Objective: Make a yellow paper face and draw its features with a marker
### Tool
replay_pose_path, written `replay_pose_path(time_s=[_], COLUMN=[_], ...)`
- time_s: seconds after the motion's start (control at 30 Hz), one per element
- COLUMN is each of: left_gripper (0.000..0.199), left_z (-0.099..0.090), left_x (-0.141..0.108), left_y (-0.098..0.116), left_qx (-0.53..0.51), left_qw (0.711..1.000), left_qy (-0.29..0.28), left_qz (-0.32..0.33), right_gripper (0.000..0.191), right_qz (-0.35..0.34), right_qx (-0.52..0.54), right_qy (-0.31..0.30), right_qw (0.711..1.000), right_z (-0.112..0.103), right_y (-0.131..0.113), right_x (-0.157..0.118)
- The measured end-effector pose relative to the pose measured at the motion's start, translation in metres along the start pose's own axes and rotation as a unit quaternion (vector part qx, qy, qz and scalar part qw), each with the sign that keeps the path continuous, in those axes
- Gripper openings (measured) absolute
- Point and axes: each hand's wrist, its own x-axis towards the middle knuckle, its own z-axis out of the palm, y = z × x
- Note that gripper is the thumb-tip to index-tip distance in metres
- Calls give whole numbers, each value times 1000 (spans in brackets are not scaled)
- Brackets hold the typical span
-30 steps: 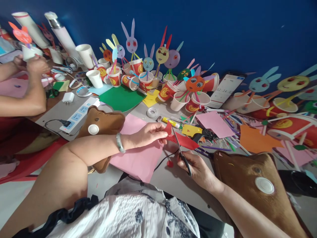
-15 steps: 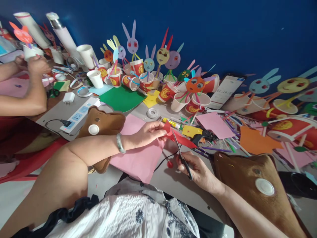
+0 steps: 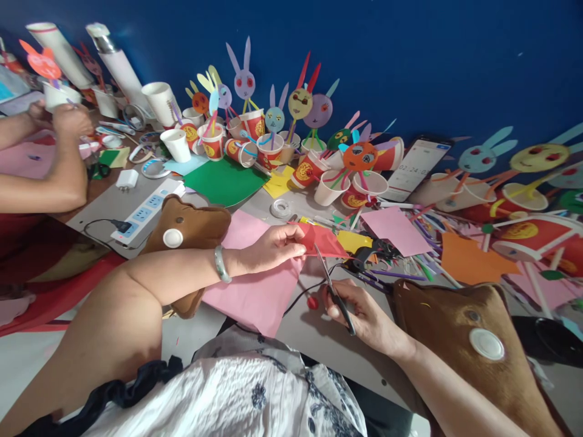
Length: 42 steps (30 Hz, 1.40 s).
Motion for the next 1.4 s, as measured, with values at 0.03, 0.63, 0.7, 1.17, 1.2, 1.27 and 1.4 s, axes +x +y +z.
replay_pose_path(time_s=[0.03, 0.63, 0.7, 1.17, 1.2, 1.27, 1.4], left_gripper=[15, 21, 20, 19, 19, 18, 16], left_z=[0, -1, 0, 4, 4, 4, 4], left_x=[0, -2, -2, 1, 1, 1, 1], left_y=[0, -5, -5, -8, -9, -11, -13], left_qx=[-1, 58, 63, 16, 16, 21, 29], left_qw=[1000, 998, 997, 999, 999, 999, 999], left_qy=[-10, -35, -35, -36, -34, -32, -40], left_qz=[-5, -9, -11, -31, -30, -20, -4], right_gripper=[64, 65, 66, 61, 61, 60, 60], right_qz=[3, 13, 12, 9, 8, 6, 1], right_qx=[6, 11, 2, 60, 64, 65, 64], right_qy=[-3, -5, -1, -14, -13, -12, -9], right_qw=[1000, 1000, 1000, 998, 998, 998, 998], right_z=[0, 0, 1, 2, 3, 3, 3], right_y=[0, 4, 6, 11, 11, 9, 8], right_x=[0, -1, -2, -2, -2, -2, -1])
